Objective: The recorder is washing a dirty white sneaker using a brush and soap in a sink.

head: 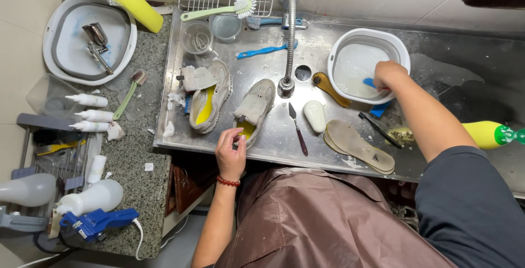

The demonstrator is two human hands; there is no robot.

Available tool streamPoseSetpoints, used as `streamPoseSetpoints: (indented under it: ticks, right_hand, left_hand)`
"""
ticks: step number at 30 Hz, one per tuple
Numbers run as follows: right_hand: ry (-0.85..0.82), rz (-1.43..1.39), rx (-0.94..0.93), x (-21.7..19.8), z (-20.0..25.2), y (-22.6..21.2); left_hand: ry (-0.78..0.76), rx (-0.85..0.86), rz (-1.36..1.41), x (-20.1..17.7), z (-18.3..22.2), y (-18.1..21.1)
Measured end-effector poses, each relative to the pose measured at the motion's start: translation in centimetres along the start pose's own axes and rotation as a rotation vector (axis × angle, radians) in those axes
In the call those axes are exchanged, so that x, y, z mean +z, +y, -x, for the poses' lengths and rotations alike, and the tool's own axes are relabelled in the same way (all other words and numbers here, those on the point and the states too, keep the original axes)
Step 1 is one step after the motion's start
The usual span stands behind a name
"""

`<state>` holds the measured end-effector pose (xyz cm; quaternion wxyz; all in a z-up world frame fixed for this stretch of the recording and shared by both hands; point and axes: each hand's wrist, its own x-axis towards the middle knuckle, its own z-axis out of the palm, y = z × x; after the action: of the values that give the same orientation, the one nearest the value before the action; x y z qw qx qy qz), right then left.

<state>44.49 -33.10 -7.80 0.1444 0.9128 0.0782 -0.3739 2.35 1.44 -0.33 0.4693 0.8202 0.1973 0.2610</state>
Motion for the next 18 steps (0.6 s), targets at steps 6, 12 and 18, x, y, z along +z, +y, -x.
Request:
streamPoseSetpoints:
  ticks: [6, 12, 18]
  right_hand:
    - [0.379, -0.195, -0.028, 3.7, -6.2, 0.7]
    - [0.291, -0.302, -0.238, 2.5, 0.7, -2.5]
    - [0.179, -0.027, -0.001, 2.6, -2.5, 0.9]
  left_hand:
    - [-0.025, 0.015, 0.013, -0.1, -0.9, -0.4]
    - [-0.034, 0.058, 0.012, -0.2, -2.5, -0.2]
    - [-0.02, 0.07, 0.025, -0.1, -2.6, -0.2]
